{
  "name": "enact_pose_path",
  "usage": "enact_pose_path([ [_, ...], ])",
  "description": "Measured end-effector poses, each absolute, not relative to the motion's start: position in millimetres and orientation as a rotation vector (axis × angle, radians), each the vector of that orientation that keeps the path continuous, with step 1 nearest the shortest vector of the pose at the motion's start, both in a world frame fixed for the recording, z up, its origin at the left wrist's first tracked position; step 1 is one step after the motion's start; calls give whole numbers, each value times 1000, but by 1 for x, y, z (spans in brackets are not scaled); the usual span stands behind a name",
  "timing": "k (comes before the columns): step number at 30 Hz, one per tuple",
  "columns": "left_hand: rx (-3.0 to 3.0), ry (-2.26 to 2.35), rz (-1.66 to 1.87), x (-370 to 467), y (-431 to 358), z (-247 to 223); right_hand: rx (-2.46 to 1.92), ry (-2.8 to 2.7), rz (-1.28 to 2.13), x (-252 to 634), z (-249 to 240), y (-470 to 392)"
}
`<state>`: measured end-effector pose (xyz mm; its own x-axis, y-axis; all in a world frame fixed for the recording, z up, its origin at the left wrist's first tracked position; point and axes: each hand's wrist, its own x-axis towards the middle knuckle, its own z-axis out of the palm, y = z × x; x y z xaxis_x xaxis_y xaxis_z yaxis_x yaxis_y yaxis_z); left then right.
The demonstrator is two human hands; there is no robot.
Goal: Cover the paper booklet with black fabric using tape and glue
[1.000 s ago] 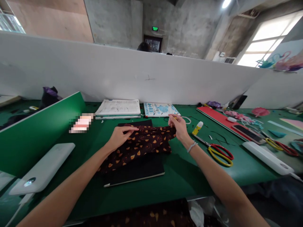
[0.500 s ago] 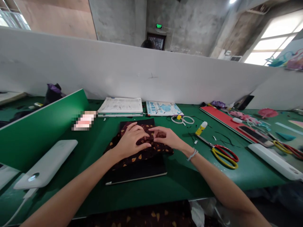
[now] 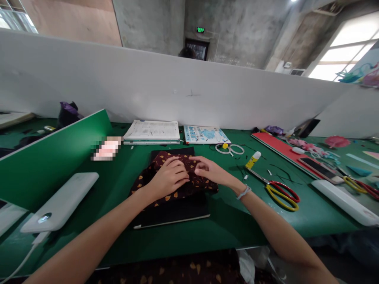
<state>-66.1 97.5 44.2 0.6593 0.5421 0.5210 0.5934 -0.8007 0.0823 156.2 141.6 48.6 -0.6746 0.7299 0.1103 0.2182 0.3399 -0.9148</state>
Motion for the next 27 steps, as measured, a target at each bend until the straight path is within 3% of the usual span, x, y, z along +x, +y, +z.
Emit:
enact_pose_path([
  [8,-2750,-1014,-1187,-66,98,36,-734,-2108,1593,161,51,141],
  [13,-2759,-1156,-1344,-66,100,37,-719,-2136,1486,161,57,139],
  [22,-2631,-1813,-1651,-75,111,47,-757,-2110,1364,166,58,142],
  [27,-2668,-1775,-1612,-68,108,41,-833,-2229,1142,162,52,144],
])
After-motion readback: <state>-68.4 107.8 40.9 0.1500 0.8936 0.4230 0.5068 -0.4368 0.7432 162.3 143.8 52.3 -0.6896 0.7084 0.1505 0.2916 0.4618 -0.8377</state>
